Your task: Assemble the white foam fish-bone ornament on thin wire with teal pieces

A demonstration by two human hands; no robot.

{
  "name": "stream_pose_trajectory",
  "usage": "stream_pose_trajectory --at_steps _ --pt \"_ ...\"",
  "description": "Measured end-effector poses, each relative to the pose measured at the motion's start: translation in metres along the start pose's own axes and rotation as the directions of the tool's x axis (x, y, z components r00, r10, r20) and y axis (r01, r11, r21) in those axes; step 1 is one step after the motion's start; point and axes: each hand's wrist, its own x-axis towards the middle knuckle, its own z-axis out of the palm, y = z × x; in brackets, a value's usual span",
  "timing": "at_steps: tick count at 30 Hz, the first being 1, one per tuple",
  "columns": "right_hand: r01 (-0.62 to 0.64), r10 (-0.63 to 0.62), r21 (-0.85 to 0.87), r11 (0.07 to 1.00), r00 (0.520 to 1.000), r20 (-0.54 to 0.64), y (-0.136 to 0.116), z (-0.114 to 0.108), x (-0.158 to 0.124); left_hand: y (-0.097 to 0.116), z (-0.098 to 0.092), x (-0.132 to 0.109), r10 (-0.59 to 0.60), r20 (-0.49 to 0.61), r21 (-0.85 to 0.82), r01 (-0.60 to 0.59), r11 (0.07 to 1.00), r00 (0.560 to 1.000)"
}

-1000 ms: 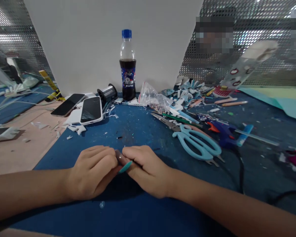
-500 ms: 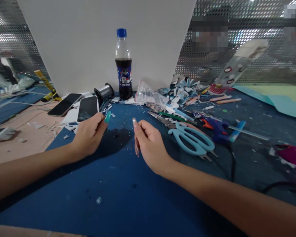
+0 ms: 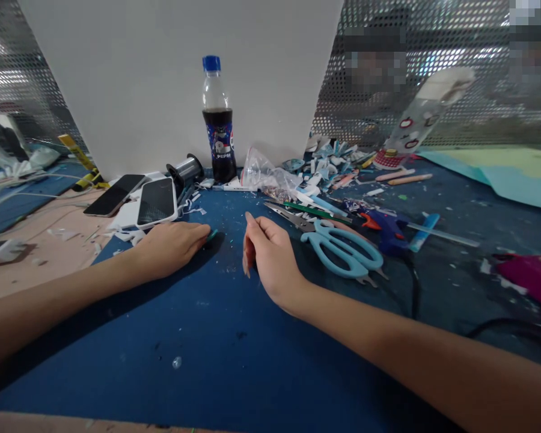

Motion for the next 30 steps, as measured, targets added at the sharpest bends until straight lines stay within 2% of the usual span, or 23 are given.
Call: stream_pose_trajectory --at_steps 2,4,6,7,9,11,12,14,17,24,27,30 --pt "0.011 -0.011 -0.012 1.000 1.000 -0.010 -0.002 0.001 0.000 0.001 0.000 -0.002 0.000 -0.053 -0.066 -0.003 0.998 0.999" --pt "0.026 -0.027 -0.059 0.998 1.000 -0.016 -0.004 0.003 -0.002 0.004 0.000 -0.006 -0.068 -0.152 -0.239 0.030 0.971 0.986" --pt "0.058 -0.060 -0.131 0.990 0.998 -0.007 -0.007 0.004 -0.005 0.011 -0.001 -0.011 -0.179 -0.213 -0.532 0.040 0.846 0.961" --pt "0.091 -0.092 -0.176 0.980 0.996 0.000 -0.008 0.005 -0.007 0.016 -0.001 -0.013 -0.229 -0.202 -0.690 0.028 0.723 0.952" --pt "0.203 -0.205 -0.302 0.931 0.978 0.025 -0.010 0.005 -0.012 0.027 -0.002 -0.018 -0.266 -0.098 -0.921 0.014 0.389 0.959" --pt "0.345 -0.345 -0.468 0.813 0.934 0.088 -0.011 0.005 -0.018 0.037 -0.002 -0.022 -0.242 0.058 -0.993 0.080 0.081 0.969" --pt "0.413 -0.404 -0.539 0.734 0.904 0.141 -0.011 0.005 -0.021 0.040 -0.001 -0.023 -0.214 0.123 -0.992 0.121 -0.021 0.969" --pt "0.519 -0.477 -0.613 0.596 0.842 0.250 -0.013 0.005 -0.026 0.045 0.000 -0.025 -0.170 0.187 -0.978 0.166 -0.129 0.967" --pt "0.578 -0.493 -0.629 0.520 0.804 0.332 -0.014 0.005 -0.028 0.045 0.002 -0.025 -0.155 0.205 -0.970 0.179 -0.163 0.967" --pt "0.542 -0.407 -0.602 0.586 0.840 0.359 -0.016 0.006 -0.024 0.041 0.003 -0.024 -0.119 0.163 -0.966 0.134 -0.220 0.979" --pt "0.516 -0.376 -0.612 0.599 0.856 0.354 -0.018 0.007 -0.025 0.041 0.003 -0.024 -0.111 0.161 -0.967 0.134 -0.216 0.981" --pt "0.525 -0.382 -0.602 0.602 0.851 0.360 -0.018 0.006 -0.026 0.041 0.003 -0.024 -0.119 0.162 -0.971 0.136 -0.198 0.980"
